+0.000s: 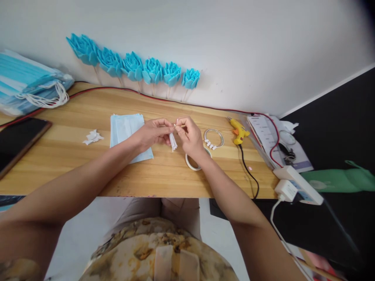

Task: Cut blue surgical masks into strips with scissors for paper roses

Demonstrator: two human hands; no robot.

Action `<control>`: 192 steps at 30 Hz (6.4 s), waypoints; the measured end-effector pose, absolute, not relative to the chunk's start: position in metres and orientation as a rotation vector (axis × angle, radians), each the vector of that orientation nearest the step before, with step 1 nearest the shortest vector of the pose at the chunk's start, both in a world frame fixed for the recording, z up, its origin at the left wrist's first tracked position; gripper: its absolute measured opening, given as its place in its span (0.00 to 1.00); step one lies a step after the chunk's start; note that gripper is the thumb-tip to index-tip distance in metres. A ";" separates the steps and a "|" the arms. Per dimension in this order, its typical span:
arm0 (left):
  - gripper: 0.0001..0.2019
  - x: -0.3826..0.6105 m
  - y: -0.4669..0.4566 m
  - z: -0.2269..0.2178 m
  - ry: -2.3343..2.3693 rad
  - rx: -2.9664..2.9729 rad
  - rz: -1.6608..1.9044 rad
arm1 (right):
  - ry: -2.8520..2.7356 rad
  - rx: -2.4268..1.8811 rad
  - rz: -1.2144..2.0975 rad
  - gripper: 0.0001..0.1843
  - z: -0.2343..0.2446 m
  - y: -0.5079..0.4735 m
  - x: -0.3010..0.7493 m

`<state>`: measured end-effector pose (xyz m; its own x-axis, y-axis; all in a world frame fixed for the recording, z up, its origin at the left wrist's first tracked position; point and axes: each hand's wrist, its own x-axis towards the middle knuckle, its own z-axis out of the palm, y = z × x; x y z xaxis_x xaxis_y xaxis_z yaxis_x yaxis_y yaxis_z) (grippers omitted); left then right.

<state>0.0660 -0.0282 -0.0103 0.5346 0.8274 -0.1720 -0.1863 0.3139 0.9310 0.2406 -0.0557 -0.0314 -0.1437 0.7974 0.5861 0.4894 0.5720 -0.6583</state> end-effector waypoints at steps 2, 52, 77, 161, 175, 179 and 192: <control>0.11 0.066 -0.028 -0.010 0.740 1.041 0.751 | -1.769 -1.092 0.439 0.09 -0.030 -0.057 0.240; 0.15 0.068 -0.026 -0.014 0.568 0.948 0.870 | -1.396 -1.131 1.031 0.16 -0.027 -0.058 0.234; 0.14 0.061 -0.020 -0.015 0.803 1.140 0.791 | -1.539 -1.211 0.748 0.06 -0.026 -0.056 0.239; 0.06 0.054 -0.004 -0.018 1.090 1.733 1.029 | -1.910 -1.557 0.201 0.10 -0.020 -0.042 0.271; 0.13 0.066 -0.017 -0.024 0.726 1.251 0.971 | -1.364 -1.234 1.164 0.22 -0.018 -0.049 0.252; 0.16 0.068 -0.024 -0.021 0.683 1.208 0.927 | -1.216 -1.064 1.417 0.27 -0.016 -0.052 0.244; 0.10 0.061 -0.017 -0.015 0.811 1.393 0.942 | -1.254 -0.991 1.407 0.28 -0.017 -0.052 0.247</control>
